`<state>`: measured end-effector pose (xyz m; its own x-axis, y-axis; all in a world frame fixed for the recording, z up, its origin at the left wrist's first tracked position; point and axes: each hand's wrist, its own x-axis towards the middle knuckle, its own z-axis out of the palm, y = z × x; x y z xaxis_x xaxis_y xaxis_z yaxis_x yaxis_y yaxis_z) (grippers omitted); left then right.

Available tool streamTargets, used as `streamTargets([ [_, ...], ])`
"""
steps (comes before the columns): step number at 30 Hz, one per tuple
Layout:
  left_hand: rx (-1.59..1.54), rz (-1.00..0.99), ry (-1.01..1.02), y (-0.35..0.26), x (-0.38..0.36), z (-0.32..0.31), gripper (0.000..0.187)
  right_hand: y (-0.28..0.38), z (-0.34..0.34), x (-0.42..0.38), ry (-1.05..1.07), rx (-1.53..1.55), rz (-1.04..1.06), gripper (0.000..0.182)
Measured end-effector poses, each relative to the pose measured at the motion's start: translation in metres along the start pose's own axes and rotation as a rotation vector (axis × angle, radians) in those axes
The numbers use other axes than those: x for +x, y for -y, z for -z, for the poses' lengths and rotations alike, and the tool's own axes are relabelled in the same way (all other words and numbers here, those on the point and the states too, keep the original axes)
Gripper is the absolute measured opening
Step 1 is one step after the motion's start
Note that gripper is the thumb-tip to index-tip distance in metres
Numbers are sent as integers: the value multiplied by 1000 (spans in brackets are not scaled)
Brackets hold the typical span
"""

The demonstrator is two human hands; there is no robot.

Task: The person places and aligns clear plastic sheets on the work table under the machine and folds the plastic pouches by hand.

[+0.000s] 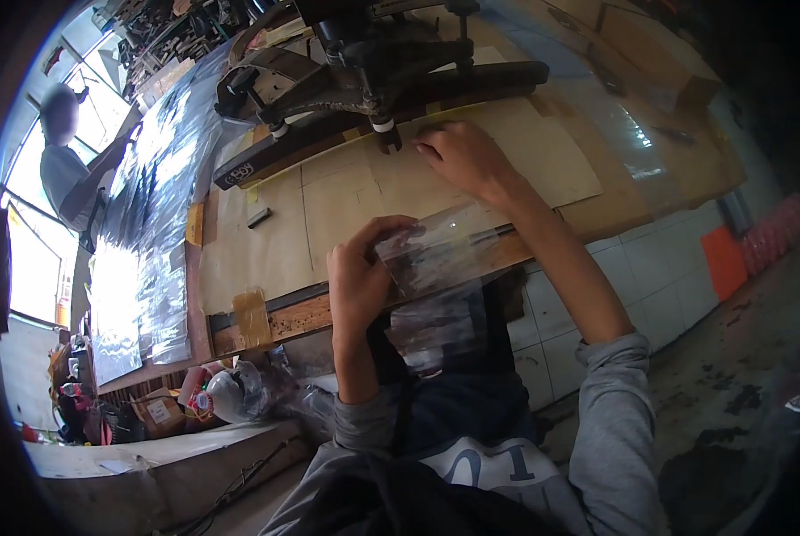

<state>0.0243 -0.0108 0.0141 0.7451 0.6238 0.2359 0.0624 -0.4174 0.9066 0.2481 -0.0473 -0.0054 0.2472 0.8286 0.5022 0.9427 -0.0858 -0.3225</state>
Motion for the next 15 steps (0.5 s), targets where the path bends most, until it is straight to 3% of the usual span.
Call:
streamTargets([
  [3, -5, 87, 33, -4, -1, 1, 49, 3, 3, -6, 33, 48, -45, 23],
  [6, -40, -45, -36, 10, -3, -4, 20, 3, 2, -10, -21, 90, -7, 24],
  [15, -51, -107, 2, 15, -6, -2, 24, 2, 0, -15, -98, 99, 79, 21],
])
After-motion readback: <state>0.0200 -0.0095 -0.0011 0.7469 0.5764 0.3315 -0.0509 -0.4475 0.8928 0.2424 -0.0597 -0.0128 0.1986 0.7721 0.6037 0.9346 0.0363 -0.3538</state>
